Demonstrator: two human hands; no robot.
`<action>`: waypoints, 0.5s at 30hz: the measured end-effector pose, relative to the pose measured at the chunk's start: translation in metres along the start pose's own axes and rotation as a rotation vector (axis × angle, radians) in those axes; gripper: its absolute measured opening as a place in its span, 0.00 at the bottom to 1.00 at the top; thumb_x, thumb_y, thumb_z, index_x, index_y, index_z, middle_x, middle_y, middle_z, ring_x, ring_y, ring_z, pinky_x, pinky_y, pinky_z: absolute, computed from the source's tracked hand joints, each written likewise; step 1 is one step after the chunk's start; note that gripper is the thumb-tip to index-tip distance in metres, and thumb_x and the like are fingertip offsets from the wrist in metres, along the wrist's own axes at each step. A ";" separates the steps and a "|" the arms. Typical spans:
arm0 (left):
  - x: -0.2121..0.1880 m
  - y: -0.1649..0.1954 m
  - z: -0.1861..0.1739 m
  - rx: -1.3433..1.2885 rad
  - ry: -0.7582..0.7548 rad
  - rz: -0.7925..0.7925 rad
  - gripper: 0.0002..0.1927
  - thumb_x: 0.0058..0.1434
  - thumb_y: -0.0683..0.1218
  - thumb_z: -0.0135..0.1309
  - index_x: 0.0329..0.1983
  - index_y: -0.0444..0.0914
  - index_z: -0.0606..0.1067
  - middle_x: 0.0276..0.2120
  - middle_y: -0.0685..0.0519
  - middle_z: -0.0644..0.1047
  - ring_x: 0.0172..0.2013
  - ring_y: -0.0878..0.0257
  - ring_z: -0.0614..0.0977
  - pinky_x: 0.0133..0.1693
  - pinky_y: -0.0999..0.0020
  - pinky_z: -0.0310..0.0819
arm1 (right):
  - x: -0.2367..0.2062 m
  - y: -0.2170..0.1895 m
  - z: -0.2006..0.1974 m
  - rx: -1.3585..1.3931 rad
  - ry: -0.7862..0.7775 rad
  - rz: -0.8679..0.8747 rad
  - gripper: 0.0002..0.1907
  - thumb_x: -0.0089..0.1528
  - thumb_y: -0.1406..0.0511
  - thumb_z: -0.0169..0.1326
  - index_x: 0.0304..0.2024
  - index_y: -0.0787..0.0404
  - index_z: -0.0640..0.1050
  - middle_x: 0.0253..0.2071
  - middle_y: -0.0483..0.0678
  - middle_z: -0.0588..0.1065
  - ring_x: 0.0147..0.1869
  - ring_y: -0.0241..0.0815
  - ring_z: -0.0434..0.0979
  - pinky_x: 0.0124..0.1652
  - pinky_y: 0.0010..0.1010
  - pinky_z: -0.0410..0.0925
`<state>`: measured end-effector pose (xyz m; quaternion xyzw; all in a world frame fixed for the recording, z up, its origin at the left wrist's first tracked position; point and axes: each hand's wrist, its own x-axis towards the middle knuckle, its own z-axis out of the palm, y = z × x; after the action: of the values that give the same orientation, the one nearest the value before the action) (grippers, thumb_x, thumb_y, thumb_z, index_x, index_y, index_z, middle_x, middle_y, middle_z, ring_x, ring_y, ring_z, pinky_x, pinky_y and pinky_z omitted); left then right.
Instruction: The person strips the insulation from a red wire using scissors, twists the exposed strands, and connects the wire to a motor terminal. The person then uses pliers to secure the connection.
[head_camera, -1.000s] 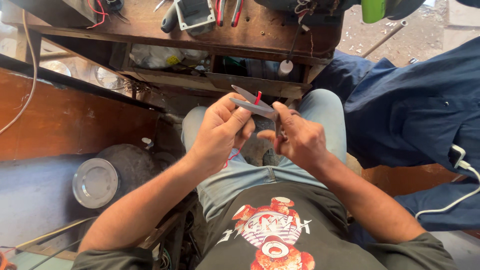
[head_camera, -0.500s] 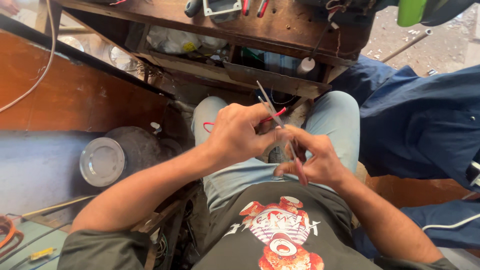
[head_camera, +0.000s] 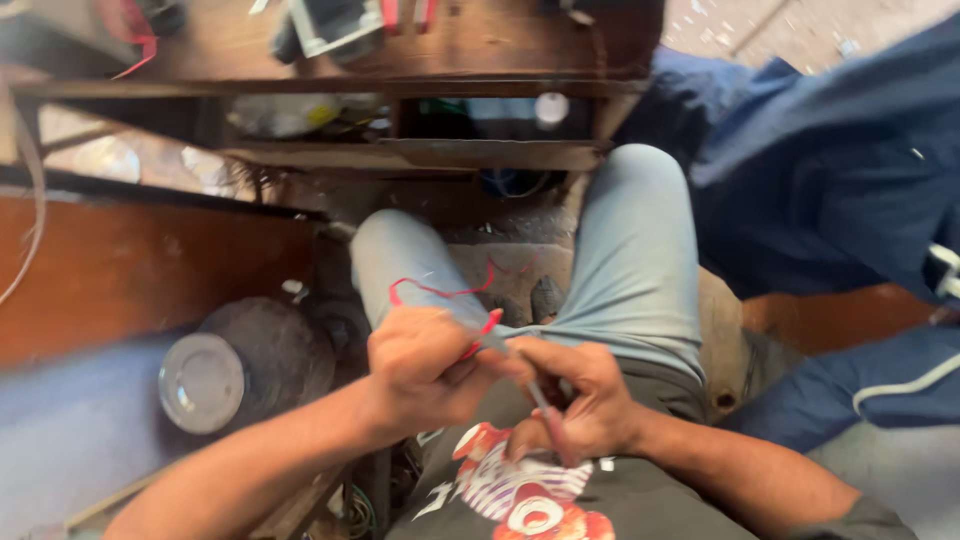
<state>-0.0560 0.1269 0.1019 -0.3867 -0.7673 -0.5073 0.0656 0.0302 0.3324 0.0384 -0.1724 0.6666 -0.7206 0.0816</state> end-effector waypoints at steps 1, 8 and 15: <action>0.002 0.001 0.002 -0.011 0.003 0.004 0.17 0.53 0.39 0.71 0.22 0.38 0.71 0.15 0.55 0.60 0.16 0.61 0.67 0.21 0.65 0.60 | -0.004 0.003 0.001 0.077 0.021 -0.006 0.45 0.48 0.58 0.78 0.62 0.69 0.73 0.27 0.39 0.69 0.25 0.24 0.62 0.25 0.21 0.56; 0.010 0.009 0.035 0.051 0.040 -0.108 0.16 0.49 0.38 0.70 0.21 0.36 0.70 0.13 0.58 0.60 0.13 0.66 0.64 0.19 0.69 0.58 | -0.021 0.022 -0.010 0.228 0.119 -0.063 0.46 0.51 0.61 0.77 0.68 0.67 0.71 0.30 0.43 0.71 0.29 0.26 0.60 0.29 0.21 0.55; -0.013 -0.002 0.080 0.023 0.339 -0.388 0.27 0.56 0.35 0.68 0.16 0.39 0.59 0.13 0.58 0.57 0.16 0.69 0.56 0.19 0.68 0.46 | -0.008 0.055 -0.063 0.746 0.564 0.247 0.36 0.60 0.69 0.64 0.69 0.66 0.66 0.32 0.48 0.74 0.30 0.36 0.74 0.29 0.27 0.68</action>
<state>-0.0249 0.1861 0.0553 -0.1409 -0.8108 -0.5594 0.0992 0.0092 0.3884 -0.0205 0.1512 0.3743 -0.9141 0.0391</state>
